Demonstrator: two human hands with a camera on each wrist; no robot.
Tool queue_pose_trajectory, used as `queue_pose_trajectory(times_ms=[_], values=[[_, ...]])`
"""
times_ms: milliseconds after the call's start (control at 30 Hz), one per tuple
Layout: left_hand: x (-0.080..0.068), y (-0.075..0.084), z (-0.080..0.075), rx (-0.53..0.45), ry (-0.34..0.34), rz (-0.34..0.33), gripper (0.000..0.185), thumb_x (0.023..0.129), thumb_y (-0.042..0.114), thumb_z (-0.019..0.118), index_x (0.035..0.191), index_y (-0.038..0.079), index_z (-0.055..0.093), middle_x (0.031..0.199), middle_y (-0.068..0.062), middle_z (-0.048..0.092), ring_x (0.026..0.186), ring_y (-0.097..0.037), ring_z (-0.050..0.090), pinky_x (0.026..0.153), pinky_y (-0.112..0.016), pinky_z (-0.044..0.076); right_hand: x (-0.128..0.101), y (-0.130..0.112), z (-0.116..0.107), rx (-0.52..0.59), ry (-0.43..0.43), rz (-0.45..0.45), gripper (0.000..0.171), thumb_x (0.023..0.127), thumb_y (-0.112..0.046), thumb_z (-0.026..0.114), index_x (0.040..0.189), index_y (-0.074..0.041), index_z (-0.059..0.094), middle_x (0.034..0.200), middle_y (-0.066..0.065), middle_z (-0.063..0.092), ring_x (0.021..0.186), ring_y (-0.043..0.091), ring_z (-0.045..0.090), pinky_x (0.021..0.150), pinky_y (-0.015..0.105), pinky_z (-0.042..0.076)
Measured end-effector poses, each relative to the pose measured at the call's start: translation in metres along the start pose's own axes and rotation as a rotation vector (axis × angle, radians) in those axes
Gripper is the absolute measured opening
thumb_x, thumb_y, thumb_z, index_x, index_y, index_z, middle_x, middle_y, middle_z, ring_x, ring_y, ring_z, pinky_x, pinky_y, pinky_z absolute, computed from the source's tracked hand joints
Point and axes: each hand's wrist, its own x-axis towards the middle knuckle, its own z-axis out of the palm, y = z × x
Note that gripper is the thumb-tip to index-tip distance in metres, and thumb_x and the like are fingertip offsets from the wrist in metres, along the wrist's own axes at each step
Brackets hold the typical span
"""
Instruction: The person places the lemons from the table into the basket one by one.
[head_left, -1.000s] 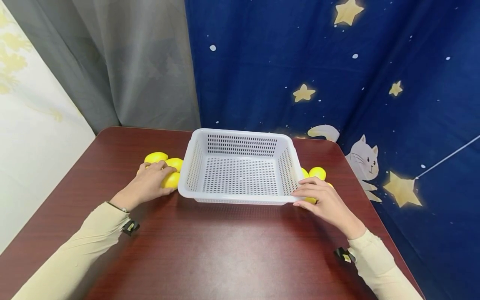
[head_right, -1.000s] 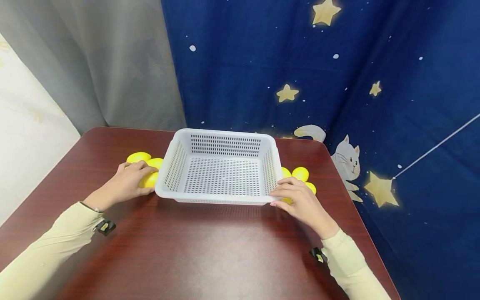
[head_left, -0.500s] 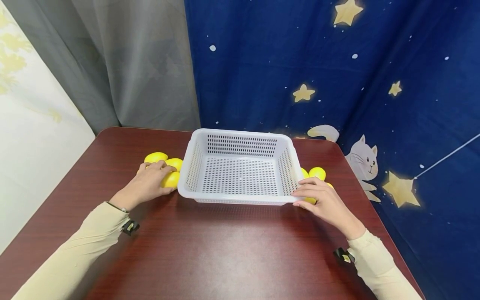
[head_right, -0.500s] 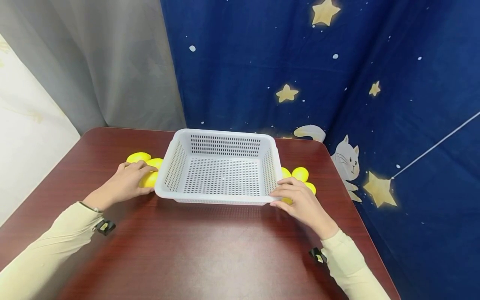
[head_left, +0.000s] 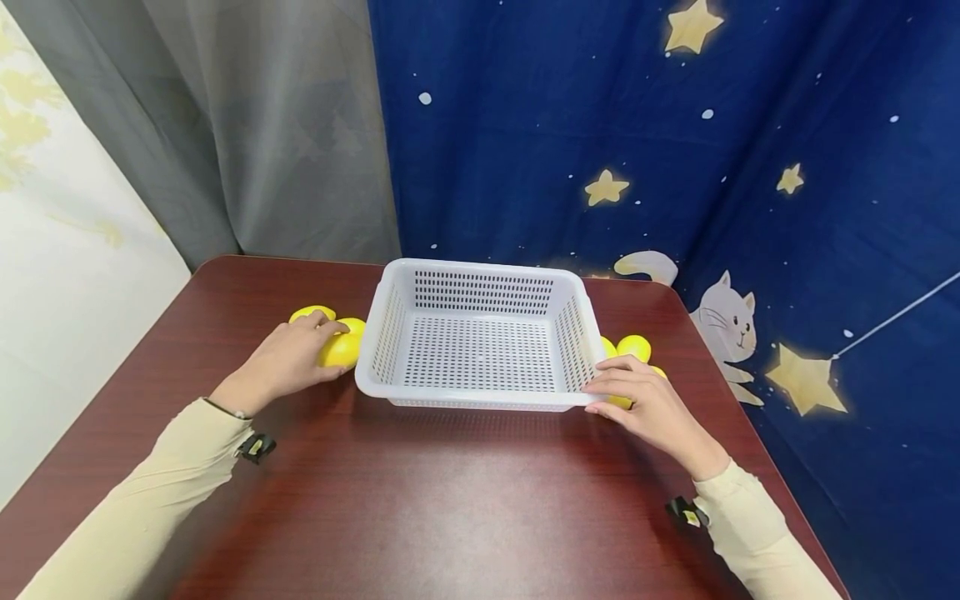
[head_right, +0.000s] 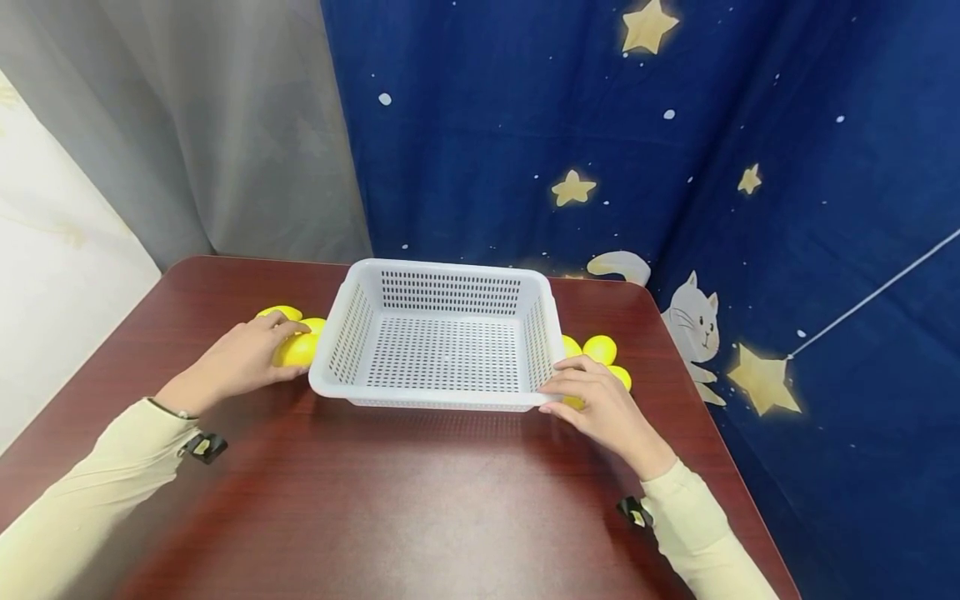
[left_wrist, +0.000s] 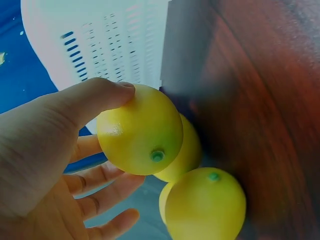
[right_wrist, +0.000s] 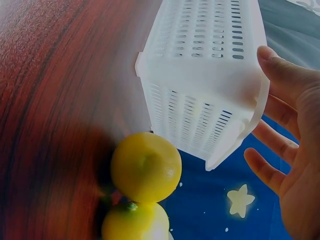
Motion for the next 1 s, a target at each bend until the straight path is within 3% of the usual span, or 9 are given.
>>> queue_pose_trajectory(times_ms=[200, 467, 1000], values=[[0.002, -0.001, -0.007, -0.031, 0.026, 0.007, 0.056, 0.076, 0.029, 0.079, 0.123, 0.002, 0.063, 0.113, -0.02, 0.061, 0.097, -0.036, 0.059, 0.078, -0.05, 0.052, 0.001, 0.0, 0.0, 0.001, 0.011, -0.007, 0.037, 0.069, -0.026, 0.089, 0.104, -0.023, 0.078, 0.099, -0.011, 0.077, 0.113, 0.015, 0.06, 0.093, 0.031, 0.046], [0.004, 0.0, -0.015, -0.089, 0.049, 0.009, 0.054, 0.075, 0.025, 0.08, 0.12, 0.001, 0.063, 0.108, -0.019, 0.059, 0.092, -0.034, 0.057, 0.079, -0.046, 0.05, 0.0, 0.0, 0.0, 0.004, 0.002, 0.007, 0.036, 0.07, -0.026, 0.088, 0.104, -0.024, 0.078, 0.099, -0.013, 0.076, 0.114, 0.013, 0.059, 0.093, 0.031, 0.046], [0.017, -0.002, -0.028, -0.075, 0.075, 0.024, 0.05, 0.075, 0.024, 0.079, 0.118, 0.003, 0.063, 0.106, -0.017, 0.066, 0.091, -0.034, 0.054, 0.077, -0.046, 0.048, -0.002, -0.002, 0.001, 0.024, 0.003, 0.038, 0.035, 0.071, -0.028, 0.088, 0.104, -0.023, 0.078, 0.099, -0.015, 0.076, 0.115, 0.012, 0.059, 0.094, 0.025, 0.046]])
